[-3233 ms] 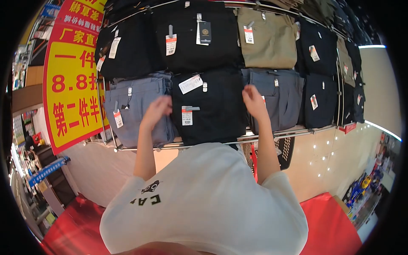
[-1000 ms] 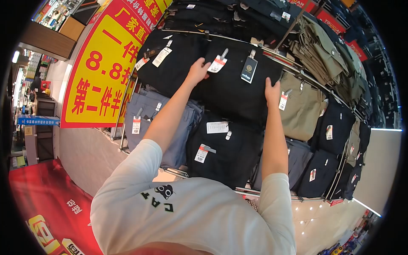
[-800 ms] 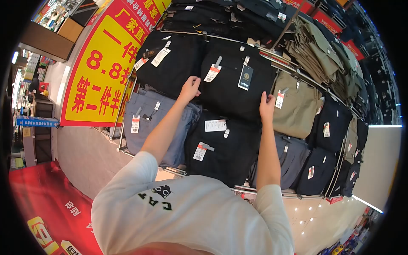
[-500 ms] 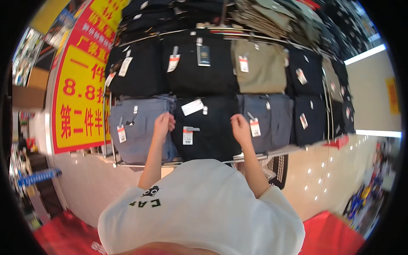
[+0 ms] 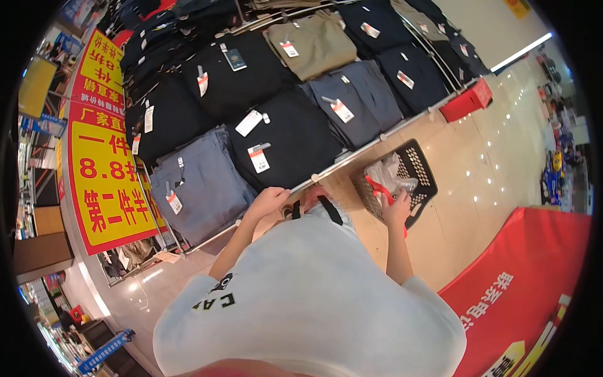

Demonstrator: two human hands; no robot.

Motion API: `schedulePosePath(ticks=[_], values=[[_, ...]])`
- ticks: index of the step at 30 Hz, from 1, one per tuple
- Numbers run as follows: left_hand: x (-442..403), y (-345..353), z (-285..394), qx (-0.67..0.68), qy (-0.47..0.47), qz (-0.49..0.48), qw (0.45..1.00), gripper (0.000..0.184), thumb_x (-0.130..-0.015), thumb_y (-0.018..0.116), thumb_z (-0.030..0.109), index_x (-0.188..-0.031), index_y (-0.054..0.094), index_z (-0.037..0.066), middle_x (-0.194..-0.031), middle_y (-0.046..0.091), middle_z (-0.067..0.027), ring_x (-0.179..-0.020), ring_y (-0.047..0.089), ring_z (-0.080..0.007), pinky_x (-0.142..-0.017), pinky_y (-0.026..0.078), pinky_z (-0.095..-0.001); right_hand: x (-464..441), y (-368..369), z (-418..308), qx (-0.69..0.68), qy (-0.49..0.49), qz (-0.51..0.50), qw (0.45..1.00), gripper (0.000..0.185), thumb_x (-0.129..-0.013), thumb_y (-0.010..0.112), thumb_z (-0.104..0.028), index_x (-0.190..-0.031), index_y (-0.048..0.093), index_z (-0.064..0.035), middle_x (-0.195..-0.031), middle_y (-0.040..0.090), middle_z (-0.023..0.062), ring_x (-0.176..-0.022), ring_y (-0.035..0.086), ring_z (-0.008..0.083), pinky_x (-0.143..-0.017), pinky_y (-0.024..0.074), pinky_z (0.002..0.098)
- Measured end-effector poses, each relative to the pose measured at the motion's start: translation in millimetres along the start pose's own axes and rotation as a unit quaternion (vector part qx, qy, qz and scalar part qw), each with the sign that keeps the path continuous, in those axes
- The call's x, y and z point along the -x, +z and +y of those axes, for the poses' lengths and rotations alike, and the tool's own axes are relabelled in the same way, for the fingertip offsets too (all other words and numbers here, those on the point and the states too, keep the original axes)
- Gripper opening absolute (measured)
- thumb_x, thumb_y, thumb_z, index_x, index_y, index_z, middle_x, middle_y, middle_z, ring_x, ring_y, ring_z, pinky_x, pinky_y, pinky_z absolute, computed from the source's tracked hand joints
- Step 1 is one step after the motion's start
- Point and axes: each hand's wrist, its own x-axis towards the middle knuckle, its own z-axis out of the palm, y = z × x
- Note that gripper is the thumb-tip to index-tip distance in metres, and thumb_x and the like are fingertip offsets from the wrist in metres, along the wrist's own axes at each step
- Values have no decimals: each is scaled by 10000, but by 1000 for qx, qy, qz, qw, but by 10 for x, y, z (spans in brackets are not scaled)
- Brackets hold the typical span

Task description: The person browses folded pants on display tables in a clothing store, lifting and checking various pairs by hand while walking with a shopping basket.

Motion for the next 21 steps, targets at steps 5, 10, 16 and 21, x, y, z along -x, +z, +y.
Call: schedulePosePath(ticks=[5, 10, 16, 21], values=[[190, 224, -161, -16, -16, 50, 998, 422, -936, 537, 337, -813, 612, -60, -657, 590, -199, -612, 602, -247, -610, 465, -400, 232, 253, 343, 1, 63, -108, 992, 492, -823, 690, -462, -1133, 621, -86, -875, 667, 171, -828, 665, 385, -728, 524, 478], [415, 479, -310, -15, -51, 25, 998, 443, -931, 535, 359, -818, 632, -58, -725, 644, -219, -670, 643, -273, -659, 483, -399, -130, 1, 299, -12, 84, -167, 982, 426, -824, 621, -461, -914, 730, -59, -827, 702, 201, -810, 696, 379, -728, 539, 466], [595, 987, -1120, -61, -141, 102, 983, 411, -906, 533, 319, -922, 660, -71, -789, 666, -262, -770, 669, -366, -729, 499, -432, -596, 96, 689, -109, 87, -229, 963, 505, -802, 620, -486, -977, 723, -23, -846, 698, 243, -862, 692, 399, -782, 535, 468], [684, 1688, -1067, -43, -271, 34, 961, 401, -910, 494, 315, -853, 687, -32, -637, 626, -180, -566, 617, -263, -528, 495, -402, -1057, 234, 1141, -147, 95, -290, 941, 538, -796, 625, -513, -979, 726, -17, -921, 691, 265, -927, 677, 415, -815, 529, 477]])
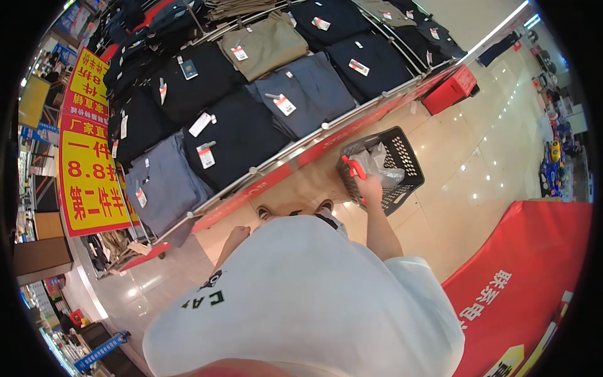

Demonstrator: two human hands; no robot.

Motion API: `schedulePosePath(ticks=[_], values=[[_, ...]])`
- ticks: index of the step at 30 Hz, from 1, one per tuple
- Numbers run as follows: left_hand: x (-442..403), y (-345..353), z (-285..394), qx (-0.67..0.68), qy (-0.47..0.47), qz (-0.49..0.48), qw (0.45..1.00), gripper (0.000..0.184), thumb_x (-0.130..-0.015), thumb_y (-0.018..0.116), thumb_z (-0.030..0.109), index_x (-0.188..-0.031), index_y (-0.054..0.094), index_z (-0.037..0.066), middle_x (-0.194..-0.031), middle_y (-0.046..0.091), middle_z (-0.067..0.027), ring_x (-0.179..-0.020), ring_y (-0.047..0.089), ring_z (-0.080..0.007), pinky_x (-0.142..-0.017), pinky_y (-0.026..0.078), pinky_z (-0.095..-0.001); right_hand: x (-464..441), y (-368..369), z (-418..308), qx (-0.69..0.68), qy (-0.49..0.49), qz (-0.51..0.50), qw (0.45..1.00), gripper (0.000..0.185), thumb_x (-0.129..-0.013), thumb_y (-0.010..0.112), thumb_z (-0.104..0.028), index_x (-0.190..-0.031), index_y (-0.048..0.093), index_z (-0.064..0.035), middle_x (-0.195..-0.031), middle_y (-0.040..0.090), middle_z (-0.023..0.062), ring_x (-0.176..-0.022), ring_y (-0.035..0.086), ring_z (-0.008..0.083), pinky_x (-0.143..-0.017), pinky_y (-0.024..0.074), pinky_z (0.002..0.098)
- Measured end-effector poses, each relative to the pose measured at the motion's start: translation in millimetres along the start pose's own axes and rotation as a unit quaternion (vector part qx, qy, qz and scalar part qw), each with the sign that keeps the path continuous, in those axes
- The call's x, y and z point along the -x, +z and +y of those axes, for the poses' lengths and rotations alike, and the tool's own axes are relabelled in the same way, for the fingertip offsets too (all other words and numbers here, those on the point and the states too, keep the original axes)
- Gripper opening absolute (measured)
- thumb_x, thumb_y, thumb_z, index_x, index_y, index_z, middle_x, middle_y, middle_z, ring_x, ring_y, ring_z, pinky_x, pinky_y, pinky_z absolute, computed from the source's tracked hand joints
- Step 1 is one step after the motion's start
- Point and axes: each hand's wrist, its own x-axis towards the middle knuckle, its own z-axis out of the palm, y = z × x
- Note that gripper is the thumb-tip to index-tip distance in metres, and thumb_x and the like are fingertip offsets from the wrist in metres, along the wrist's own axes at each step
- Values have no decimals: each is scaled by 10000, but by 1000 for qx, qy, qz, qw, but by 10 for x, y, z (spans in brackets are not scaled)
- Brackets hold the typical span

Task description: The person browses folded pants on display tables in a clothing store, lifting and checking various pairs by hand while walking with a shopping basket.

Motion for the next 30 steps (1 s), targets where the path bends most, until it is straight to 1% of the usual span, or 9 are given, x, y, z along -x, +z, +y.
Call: schedulePosePath(ticks=[2, 4, 6, 8, 10, 15, 21, 23, 30], values=[[-74, 341, 56, 43, -14, -12, 999, 390, -912, 486, 318, -841, 689, -8, -624, 611, -145, -532, 594, -233, -478, 474, -374, -144, -60, 52, 10, -35, 78, 996, 420, -806, 630, -397, -895, 706, 6, -635, 662, 132, -608, 681, 263, -624, 528, 392], [-153, 605, 265, 83, -22, -20, 996, 381, -913, 479, 321, -830, 691, 16, -612, 596, -110, -498, 571, -202, -429, 453, -346, -259, -283, 51, -7, -23, 67, 997, 438, -800, 621, -404, -918, 713, 7, -703, 685, 181, -701, 707, 316, -680, 537, 418], [-155, 776, 507, 76, -24, 16, 997, 367, -905, 489, 315, -856, 694, 14, -636, 602, -102, -506, 573, -202, -422, 457, -329, -271, -512, 92, 5, -19, 56, 998, 548, -804, 607, -525, -998, 726, -27, -934, 689, 263, -953, 667, 426, -830, 522, 479], [-329, 874, 668, 58, -56, 4, 997, 356, -899, 487, 300, -866, 687, 8, -682, 628, -122, -529, 597, -211, -456, 486, -341, -399, -635, 202, 3, -13, 57, 998, 544, -805, 608, -523, -1002, 725, -30, -942, 690, 260, -958, 666, 426, -832, 522, 479], [-619, 1057, 573, -50, 82, 62, 993, 353, -901, 479, 297, -881, 673, 3, -692, 642, -133, -560, 626, -224, -495, 511, -349, -553, -787, 250, 9, -16, 49, 999, 540, -806, 610, -521, -1007, 723, -32, -950, 692, 257, -962, 665, 425, -834, 521, 479], [-382, 616, 1632, 52, -4, -6, 999, 341, -912, 481, 292, -903, 658, 0, -699, 645, -127, -599, 637, -207, -545, 515, -335, -821, -1063, 316, 29, 6, 69, 997, 522, -803, 635, -516, -1014, 723, -46, -938, 697, 240, -943, 670, 420, -815, 521, 489], [-555, 468, 2462, 102, 105, 65, 987, 310, -953, 475, 269, -870, 626, 11, -668, 590, -65, -591, 578, -149, -537, 488, -311, -1227, -1280, 506, 25, 3, 104, 994, 492, -805, 642, -496, -1003, 725, -54, -939, 699, 234, -945, 669, 420, -817, 525, 487], [-518, 401, 2828, 180, 151, 82, 969, 306, -968, 479, 266, -860, 618, 16, -686, 592, -55, -612, 579, -135, -548, 486, -299, -1263, -1351, 494, 27, 12, 133, 991, 472, -805, 626, -435, -971, 714, -2, -868, 679, 274, -882, 668, 442, -781, 514, 489], [-1096, -74, 3616, 194, 172, 133, 957, 299, -973, 498, 280, -943, 618, 8, -724, 622, -60, -590, 596, -142, -548, 491, -298, -1640, -1705, 676, 56, 42, 120, 990, 447, -815, 620, -430, -1023, 721, -48, -916, 702, 231, -907, 672, 424, -801, 518, 487]])
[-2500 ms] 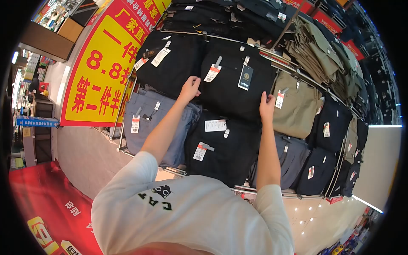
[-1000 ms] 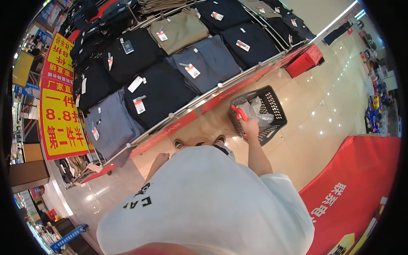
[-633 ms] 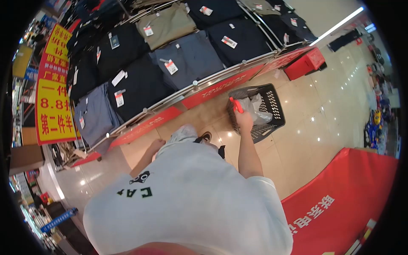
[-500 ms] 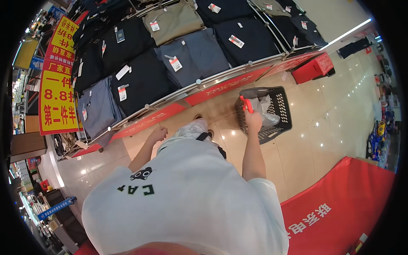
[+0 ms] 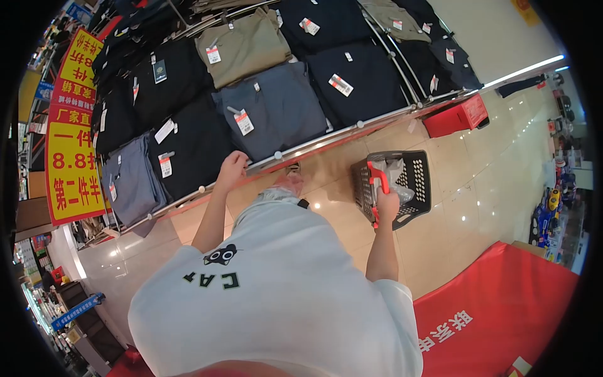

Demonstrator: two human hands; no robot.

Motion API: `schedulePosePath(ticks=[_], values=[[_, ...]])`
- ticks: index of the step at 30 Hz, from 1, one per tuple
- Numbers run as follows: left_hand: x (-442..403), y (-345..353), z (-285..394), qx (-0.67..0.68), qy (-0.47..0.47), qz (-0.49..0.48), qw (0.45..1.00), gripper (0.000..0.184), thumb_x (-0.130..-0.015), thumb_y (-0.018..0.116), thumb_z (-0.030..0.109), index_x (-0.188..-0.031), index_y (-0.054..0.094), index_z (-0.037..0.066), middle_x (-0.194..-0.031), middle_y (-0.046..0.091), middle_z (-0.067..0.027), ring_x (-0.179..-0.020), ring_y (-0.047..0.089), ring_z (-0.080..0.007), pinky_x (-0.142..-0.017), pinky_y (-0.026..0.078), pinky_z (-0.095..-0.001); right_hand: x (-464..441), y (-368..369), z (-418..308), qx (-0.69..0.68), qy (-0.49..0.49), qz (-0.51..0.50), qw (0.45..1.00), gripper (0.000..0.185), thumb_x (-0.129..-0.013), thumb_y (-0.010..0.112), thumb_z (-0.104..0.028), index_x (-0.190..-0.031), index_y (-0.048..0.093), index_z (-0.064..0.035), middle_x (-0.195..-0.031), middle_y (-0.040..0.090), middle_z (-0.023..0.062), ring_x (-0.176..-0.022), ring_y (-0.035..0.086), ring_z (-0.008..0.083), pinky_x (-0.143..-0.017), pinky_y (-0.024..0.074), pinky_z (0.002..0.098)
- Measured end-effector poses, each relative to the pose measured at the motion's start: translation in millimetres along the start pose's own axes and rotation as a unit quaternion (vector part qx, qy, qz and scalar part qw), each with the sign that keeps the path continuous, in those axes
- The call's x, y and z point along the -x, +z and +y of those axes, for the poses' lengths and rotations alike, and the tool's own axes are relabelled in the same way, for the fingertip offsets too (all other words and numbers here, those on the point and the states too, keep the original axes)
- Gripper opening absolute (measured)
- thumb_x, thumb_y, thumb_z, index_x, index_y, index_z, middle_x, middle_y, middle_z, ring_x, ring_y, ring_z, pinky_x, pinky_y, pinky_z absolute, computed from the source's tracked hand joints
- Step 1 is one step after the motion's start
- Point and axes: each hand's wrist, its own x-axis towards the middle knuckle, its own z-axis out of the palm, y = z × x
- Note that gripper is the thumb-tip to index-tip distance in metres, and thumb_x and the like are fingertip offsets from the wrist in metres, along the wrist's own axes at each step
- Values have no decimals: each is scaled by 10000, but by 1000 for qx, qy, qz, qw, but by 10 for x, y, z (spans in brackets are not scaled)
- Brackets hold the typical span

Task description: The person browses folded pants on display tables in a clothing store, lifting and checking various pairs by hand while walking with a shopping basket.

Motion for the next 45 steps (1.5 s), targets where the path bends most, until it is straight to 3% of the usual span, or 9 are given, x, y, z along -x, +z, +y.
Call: schedulePosePath(ticks=[3, 8, 11, 14, 21, 24, 27, 34, 45], values=[[-405, -62, 106, 20, -81, 99, 992, 318, -968, 513, 297, -1030, 611, 2, -763, 656, -85, -560, 632, -172, -530, 506, -321, -70, -28, 137, -30, 3, 14, 999, 418, -820, 634, -412, -942, 710, -20, -848, 696, 226, -855, 680, 406, -779, 516, 467], [-770, -44, -161, 14, -223, 19, 975, 434, -953, 552, 385, -1023, 589, -42, -786, 671, -147, -512, 635, -203, -428, 482, -311, -378, 43, 363, -78, 50, -81, 992, 439, -802, 665, -406, -959, 687, 4, -848, 701, 219, -871, 692, 377, -799, 517, 453], [-780, -18, -317, 29, -249, -70, 965, 381, -927, 607, 350, -986, 578, -25, -775, 667, -133, -511, 610, -180, -432, 473, -297, -425, 98, 303, 28, -11, 41, 999, 460, -824, 691, -332, -1091, 608, 33, -962, 663, 227, -960, 631, 395, -841, 494, 434], [-814, 13, -198, 37, -254, -71, 964, 311, -912, 626, 280, -946, 564, -23, -763, 662, -137, -532, 606, -170, -453, 483, -289, -518, -11, -493, -49, -131, 146, 979, 366, -855, 667, -250, -1089, 598, 23, -968, 646, 203, -942, 615, 384, -836, 491, 425], [-930, 118, -245, 63, -310, -50, 947, 163, -856, 577, 111, -929, 526, -25, -750, 639, -130, -543, 606, -167, -451, 491, -295, -663, 473, -3188, -147, -285, -168, 932, 569, -864, 684, -345, -1297, 504, -22, -1106, 616, 210, -862, 660, 330, -787, 523, 414], [-954, 171, -457, 66, -320, -17, 945, 276, -818, 584, 137, -1014, 574, -57, -836, 680, -183, -593, 660, -239, -541, 535, -352, -847, 1282, -3336, 4, -334, -144, 931, 618, -893, 618, -377, -1313, 417, 29, -1271, 532, 304, -993, 625, 480, -855, 510, 504], [-971, 173, -440, -69, -285, -1, 956, 472, -765, 572, 201, -1161, 622, -52, -1086, 676, -273, -1025, 669, -378, -913, 505, -402, -854, 1417, -3465, -5, -283, -170, 944, 514, -915, 592, -379, -1188, 513, 49, -1199, 575, 328, -1058, 584, 501, -892, 483, 525], [-885, 52, 97, -115, -315, 40, 941, 435, -769, 570, 214, -1124, 639, -28, -1091, 671, -266, -1091, 618, -415, -943, 483, -443, -1025, 1269, -3236, -99, -311, -127, 937, 457, -946, 570, -339, -1169, 534, 59, -1019, 613, 357, -1007, 581, 518, -848, 476, 521], [-1266, -510, 516, -117, -342, -110, 926, 303, -871, 486, 218, -977, 632, -25, -726, 653, -135, -541, 650, -233, -463, 543, -347, -994, 809, -3717, -156, -313, -160, 923, 376, -924, 626, -271, -1182, 524, -17, -1082, 573, 196, -871, 609, 366, -785, 492, 435]])
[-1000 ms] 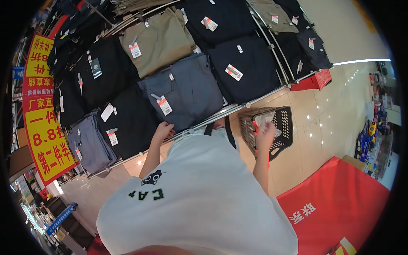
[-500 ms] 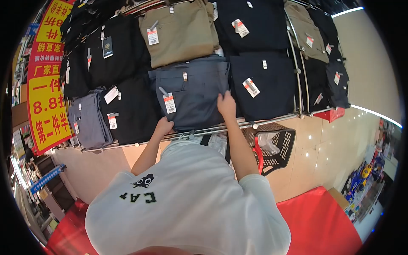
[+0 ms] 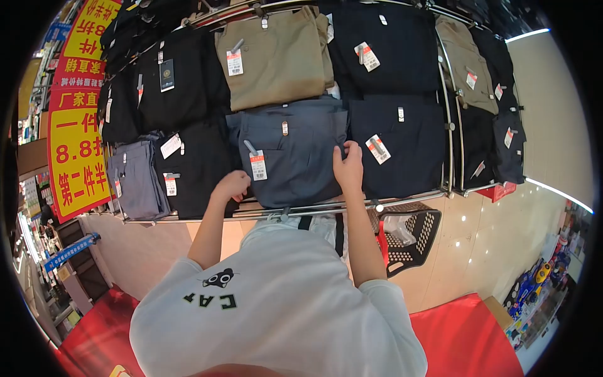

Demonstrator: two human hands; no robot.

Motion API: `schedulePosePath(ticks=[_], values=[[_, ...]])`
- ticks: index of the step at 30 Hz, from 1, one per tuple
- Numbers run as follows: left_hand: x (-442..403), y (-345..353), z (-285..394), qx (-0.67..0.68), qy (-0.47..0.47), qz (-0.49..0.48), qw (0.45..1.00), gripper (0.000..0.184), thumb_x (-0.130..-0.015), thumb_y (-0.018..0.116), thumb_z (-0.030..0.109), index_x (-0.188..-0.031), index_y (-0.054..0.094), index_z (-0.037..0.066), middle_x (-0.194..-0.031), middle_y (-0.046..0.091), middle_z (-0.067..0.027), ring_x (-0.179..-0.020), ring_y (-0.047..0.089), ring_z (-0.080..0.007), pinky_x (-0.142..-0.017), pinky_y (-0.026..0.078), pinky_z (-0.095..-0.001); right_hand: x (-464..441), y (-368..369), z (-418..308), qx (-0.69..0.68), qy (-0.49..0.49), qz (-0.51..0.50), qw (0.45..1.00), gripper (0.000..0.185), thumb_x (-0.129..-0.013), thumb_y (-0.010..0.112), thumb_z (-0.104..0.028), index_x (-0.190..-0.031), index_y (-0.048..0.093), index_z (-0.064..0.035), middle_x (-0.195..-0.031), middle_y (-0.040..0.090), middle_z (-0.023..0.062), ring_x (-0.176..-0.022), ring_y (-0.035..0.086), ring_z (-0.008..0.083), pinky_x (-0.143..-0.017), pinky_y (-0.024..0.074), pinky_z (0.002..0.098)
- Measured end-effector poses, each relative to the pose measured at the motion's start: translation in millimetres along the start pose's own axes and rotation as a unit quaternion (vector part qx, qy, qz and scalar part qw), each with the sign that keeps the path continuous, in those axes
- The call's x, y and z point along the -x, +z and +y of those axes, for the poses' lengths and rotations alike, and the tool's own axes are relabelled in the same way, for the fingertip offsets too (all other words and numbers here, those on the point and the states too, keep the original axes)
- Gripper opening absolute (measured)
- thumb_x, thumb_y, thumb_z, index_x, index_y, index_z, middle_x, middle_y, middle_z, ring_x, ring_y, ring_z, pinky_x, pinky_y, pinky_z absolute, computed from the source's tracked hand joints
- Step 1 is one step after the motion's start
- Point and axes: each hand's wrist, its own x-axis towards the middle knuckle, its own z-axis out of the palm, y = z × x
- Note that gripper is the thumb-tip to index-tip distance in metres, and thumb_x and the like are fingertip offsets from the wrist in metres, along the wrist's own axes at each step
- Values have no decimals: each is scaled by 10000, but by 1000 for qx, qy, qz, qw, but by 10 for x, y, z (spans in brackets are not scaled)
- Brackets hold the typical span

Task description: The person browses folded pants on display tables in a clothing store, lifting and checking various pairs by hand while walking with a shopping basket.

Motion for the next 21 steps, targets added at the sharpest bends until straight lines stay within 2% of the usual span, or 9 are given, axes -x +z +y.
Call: schedulePosePath(ticks=[3, 5, 7, 9, 11, 14, 16, 19, 21], values=[[43, -315, 281, 100, 97, 104, 985, 271, -918, 485, 242, -964, 615, 8, -697, 609, -82, -508, 603, -172, -459, 508, -314, -117, -6, -28, -8, -32, 24, 999, 356, -918, 640, -255, -1167, 538, -22, -999, 556, 149, -778, 571, 274, -731, 483, 372], [-58, -477, 476, 170, 154, 185, 955, 258, -950, 489, 244, -1001, 604, 20, -747, 609, -74, -508, 593, -153, -463, 501, -300, -288, 20, -65, -28, -12, 20, 999, 351, -917, 642, -253, -1161, 546, -19, -1003, 563, 154, -831, 579, 282, -754, 487, 378], [-279, -638, 647, 236, 198, 242, 920, 267, -963, 517, 250, -1079, 584, 19, -819, 620, -83, -511, 593, -147, -457, 497, -286, -567, 112, -71, -65, -83, 27, 994, 392, -910, 648, -256, -1202, 544, -17, -1023, 575, 174, -899, 591, 307, -799, 490, 380], [-529, -826, 878, 262, 199, 296, 897, 417, -955, 573, 279, -1238, 505, -20, -952, 622, -122, -528, 601, -147, -451, 501, -274, -895, 212, -287, -62, -114, 36, 991, 469, -903, 651, -288, -1253, 529, -1, -1090, 593, 215, -1010, 595, 354, -870, 485, 405], [-837, -984, 1052, 271, 197, 362, 870, 426, -942, 592, 268, -1214, 503, -48, -960, 612, -135, -559, 616, -163, -473, 525, -288, -1359, 512, -292, -61, -116, 40, 991, 527, -899, 644, -322, -1280, 514, 19, -1181, 584, 252, -1090, 582, 388, -921, 471, 431], [-1092, -1097, 1225, 382, 175, 279, 863, 489, -928, 598, 234, -1290, 455, -63, -966, 621, -158, -588, 626, -186, -502, 551, -303, -1919, 977, -154, -94, -67, -2, 993, 548, -899, 634, -333, -1277, 505, 42, -1138, 609, 271, -1088, 590, 400, -946, 457, 459], [-1430, -1202, 1130, 383, 177, 249, 872, 467, -912, 587, 199, -1274, 458, -65, -951, 627, -169, -573, 638, -202, -496, 560, -316, -2095, 1153, -39, -54, -97, -50, 993, 451, -917, 622, -276, -1221, 544, 48, -858, 648, 135, -611, 646, 189, -577, 528, 323], [-1389, -1150, 1146, 363, 157, 262, 880, 400, -885, 572, 130, -1223, 491, -69, -925, 638, -171, -567, 658, -221, -491, 570, -331, -1971, 919, -371, -147, 21, -185, 971, 340, -929, 603, -238, -1111, 583, 48, -752, 635, 97, -580, 634, 157, -519, 512, 287], [-1309, -1155, 1168, 283, 92, 396, 869, 323, -873, 584, 112, -1138, 551, -69, -871, 643, -147, -562, 652, -218, -495, 571, -331, -1893, 859, -466, -145, 17, -174, 974, 256, -943, 579, -206, -1017, 604, 38, -758, 636, 92, -603, 641, 149, -532, 517, 285]])
